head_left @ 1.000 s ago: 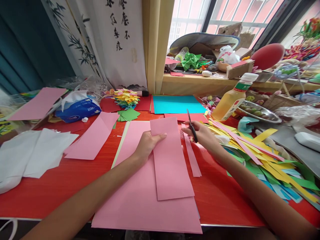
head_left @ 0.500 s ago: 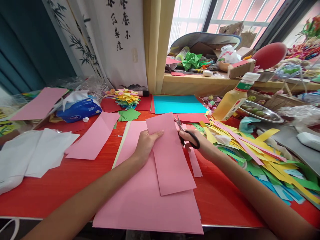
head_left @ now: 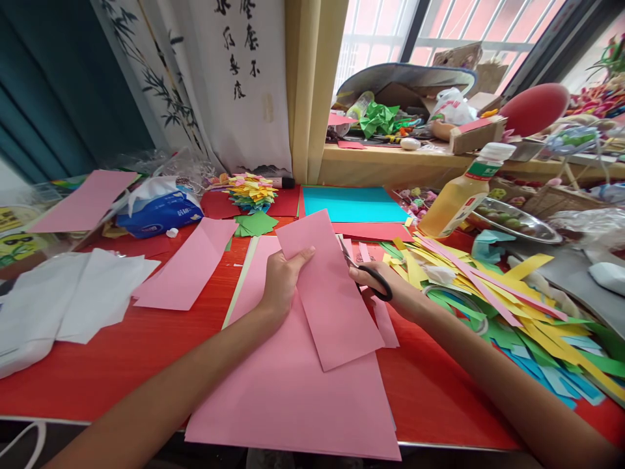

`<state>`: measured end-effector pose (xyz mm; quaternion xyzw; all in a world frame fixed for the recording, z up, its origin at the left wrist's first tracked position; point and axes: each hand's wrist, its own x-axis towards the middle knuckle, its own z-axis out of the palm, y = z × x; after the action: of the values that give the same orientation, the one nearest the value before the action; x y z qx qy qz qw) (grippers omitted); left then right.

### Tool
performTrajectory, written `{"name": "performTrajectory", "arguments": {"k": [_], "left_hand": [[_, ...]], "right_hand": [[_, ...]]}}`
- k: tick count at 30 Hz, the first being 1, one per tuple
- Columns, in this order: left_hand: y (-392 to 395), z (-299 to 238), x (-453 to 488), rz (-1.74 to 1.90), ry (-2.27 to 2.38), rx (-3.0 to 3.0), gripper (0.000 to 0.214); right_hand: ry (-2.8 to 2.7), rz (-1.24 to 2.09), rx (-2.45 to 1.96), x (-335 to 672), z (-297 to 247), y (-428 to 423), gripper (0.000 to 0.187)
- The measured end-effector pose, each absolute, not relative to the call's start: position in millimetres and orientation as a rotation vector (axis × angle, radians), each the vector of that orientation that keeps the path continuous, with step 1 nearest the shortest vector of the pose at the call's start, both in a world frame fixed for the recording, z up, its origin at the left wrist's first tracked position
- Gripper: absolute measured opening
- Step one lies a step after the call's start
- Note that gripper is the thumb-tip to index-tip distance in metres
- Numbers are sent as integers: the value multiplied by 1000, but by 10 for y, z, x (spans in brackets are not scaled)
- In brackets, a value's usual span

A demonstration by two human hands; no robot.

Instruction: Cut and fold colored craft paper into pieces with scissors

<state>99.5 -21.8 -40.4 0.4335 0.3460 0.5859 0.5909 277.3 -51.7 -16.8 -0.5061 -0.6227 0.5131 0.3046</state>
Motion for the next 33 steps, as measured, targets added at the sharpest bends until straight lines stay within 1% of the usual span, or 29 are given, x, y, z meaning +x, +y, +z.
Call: {"name": "performTrajectory", "arguments": {"k": [15,19,25,30,33], "left_hand": [[-224,-383,1006,1291,798,1004,30],[-212,-408,1004,1286,788,1006,29],[-249,-379,1025,1222,739,1022,29],[-288,-345,1037,1107,740,1039,28],[-263,-323,1017,1119,747,1078,27]], "right_hand": [[-1655,1301,-1371,2750,-191,-519,41],[-1603,1289,-1359,2731,-188,-513,35],[-1502,1134,-1187,2717,-183,-498,18],[-1418,1087,-1130,2707,-176,-514,16],[-1436,1088,-1095,2729,-185,-502,14]]}}
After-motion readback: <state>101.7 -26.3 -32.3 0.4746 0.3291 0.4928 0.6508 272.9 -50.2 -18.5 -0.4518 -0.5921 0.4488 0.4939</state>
